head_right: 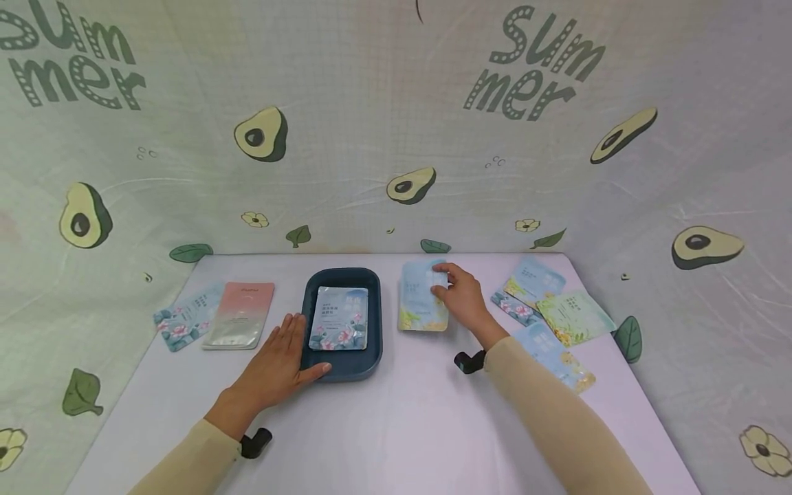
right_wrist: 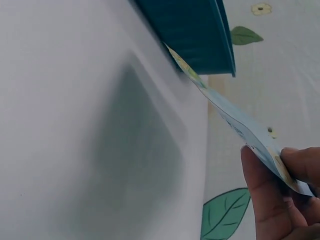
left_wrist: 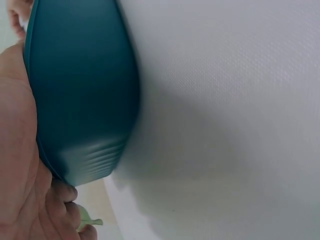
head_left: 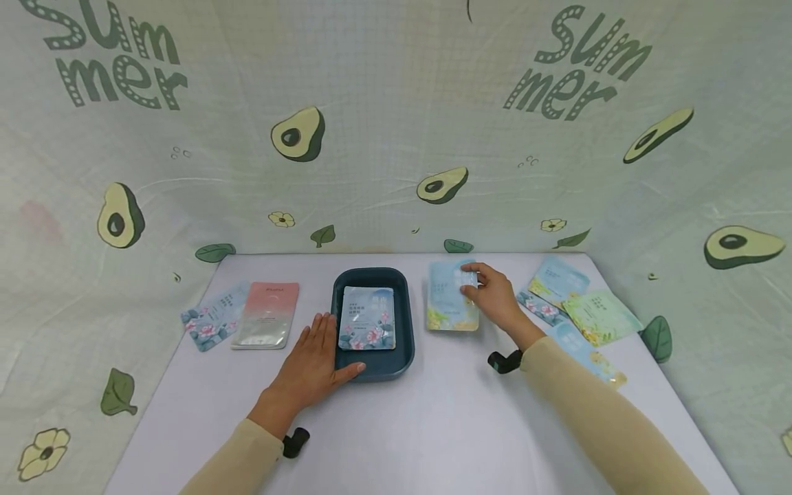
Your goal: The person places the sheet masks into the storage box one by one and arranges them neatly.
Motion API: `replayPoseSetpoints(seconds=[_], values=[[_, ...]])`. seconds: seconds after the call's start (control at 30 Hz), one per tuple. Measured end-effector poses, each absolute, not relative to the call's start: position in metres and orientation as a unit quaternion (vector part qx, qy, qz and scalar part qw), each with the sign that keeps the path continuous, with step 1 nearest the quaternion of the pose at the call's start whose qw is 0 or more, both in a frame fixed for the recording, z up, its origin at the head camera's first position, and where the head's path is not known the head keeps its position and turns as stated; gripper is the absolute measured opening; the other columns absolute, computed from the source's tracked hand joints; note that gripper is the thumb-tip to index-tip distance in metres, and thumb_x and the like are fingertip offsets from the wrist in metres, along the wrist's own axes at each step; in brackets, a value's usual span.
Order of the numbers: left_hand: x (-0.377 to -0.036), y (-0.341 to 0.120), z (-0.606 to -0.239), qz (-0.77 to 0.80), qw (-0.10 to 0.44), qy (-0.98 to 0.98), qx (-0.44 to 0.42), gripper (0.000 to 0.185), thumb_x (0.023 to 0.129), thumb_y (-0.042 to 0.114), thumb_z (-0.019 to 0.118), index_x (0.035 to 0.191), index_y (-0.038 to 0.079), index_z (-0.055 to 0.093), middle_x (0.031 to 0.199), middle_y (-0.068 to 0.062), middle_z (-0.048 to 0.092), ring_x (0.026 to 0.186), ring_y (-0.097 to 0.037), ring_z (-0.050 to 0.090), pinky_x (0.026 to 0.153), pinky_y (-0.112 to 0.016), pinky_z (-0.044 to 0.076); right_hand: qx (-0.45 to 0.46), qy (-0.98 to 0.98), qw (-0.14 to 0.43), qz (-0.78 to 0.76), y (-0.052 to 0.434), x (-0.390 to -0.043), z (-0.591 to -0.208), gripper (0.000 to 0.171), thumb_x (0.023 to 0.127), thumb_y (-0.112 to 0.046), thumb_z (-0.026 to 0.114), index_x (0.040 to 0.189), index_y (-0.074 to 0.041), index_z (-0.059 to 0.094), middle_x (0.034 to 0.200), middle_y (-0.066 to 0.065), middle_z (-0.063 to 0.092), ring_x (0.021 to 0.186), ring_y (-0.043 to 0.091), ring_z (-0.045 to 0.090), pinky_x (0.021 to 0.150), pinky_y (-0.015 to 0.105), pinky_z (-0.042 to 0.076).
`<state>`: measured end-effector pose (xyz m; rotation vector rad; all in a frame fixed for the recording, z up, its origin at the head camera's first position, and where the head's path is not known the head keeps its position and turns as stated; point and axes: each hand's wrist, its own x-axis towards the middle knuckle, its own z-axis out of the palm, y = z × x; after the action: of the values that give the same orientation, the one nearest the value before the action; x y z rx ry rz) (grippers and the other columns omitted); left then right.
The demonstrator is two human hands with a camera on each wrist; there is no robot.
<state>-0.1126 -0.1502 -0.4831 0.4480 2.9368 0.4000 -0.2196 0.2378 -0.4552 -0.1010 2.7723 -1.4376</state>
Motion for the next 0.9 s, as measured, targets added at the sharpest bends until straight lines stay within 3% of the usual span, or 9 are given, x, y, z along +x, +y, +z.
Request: replayPoseSetpoints(seconds=[0.07,0.13,0.23,0.37,0.73,0.9], values=[[-0.113,-0.150,-0.483,0.133,0.072,0.977,0.149,0.120,0.095,0.080,0.050,0.165,-0.008,0.012,0.175,-0.025,0.013,0.164,-0.041,0.007,0.131,-0.058,0.014,-0.034,0.886,0.002,-0.462,0.236,-0.219,-0.450,0.043,0.101,-0.016,0.072,0.143,-0.017,0.062,0.109,0.014,0.070,0.069,0.018,0.050,0.060,0.029,0.045],[-0.113,-0.149,-0.483,0.132,0.070,0.977,0.151,0.120,0.095,0.081,0.050,0.166,-0.008,0.012,0.175,-0.025,0.013,0.164,-0.041,0.008,0.131,-0.057,0.014,-0.033,0.885,-0.006,-0.464,0.234,-0.219,-0.444,0.043,0.100,-0.016,0.072,0.142,-0.017,0.063,0.087,0.008,0.060,0.064,0.017,0.041,0.057,0.028,0.042],[-0.114,-0.149,-0.482,0.132,0.066,0.977,0.151,0.120,0.095,0.082,0.049,0.165,-0.008,0.012,0.175,-0.025,0.013,0.164,-0.041,0.008,0.131,-0.058,0.015,-0.030,0.882,-0.013,-0.470,0.230,-0.218,-0.437,0.043,0.100,-0.014,0.073,0.141,-0.015,0.063,0.085,0.003,0.054,0.067,0.016,0.043,0.058,0.026,0.041],[-0.112,-0.149,-0.482,0.127,0.067,0.978,0.148,0.120,0.095,0.081,0.050,0.165,-0.008,0.013,0.175,-0.025,0.014,0.163,-0.042,0.010,0.131,-0.058,0.016,-0.038,0.874,-0.011,-0.484,0.220,-0.218,-0.428,0.043,0.099,-0.011,0.073,0.141,-0.012,0.064,0.097,0.009,0.064,0.072,0.016,0.050,0.060,0.022,0.045],[-0.111,-0.147,-0.477,0.119,0.073,0.979,0.148,0.118,0.096,0.079,0.051,0.165,-0.008,0.012,0.175,-0.025,0.014,0.164,-0.041,0.009,0.131,-0.058,0.014,-0.068,0.851,0.005,-0.521,0.176,-0.219,-0.416,0.043,0.097,-0.009,0.074,0.139,-0.010,0.066,0.120,0.019,0.069,0.077,0.015,0.058,0.064,0.020,0.051],[-0.110,-0.148,-0.478,0.112,0.071,0.980,0.148,0.118,0.096,0.079,0.050,0.165,-0.008,0.013,0.175,-0.025,0.014,0.164,-0.042,0.009,0.131,-0.059,0.015,-0.070,0.853,0.021,-0.517,0.142,-0.218,-0.423,0.041,0.097,-0.010,0.074,0.138,-0.012,0.067,0.143,0.019,0.063,0.100,0.021,0.063,0.076,0.028,0.054]])
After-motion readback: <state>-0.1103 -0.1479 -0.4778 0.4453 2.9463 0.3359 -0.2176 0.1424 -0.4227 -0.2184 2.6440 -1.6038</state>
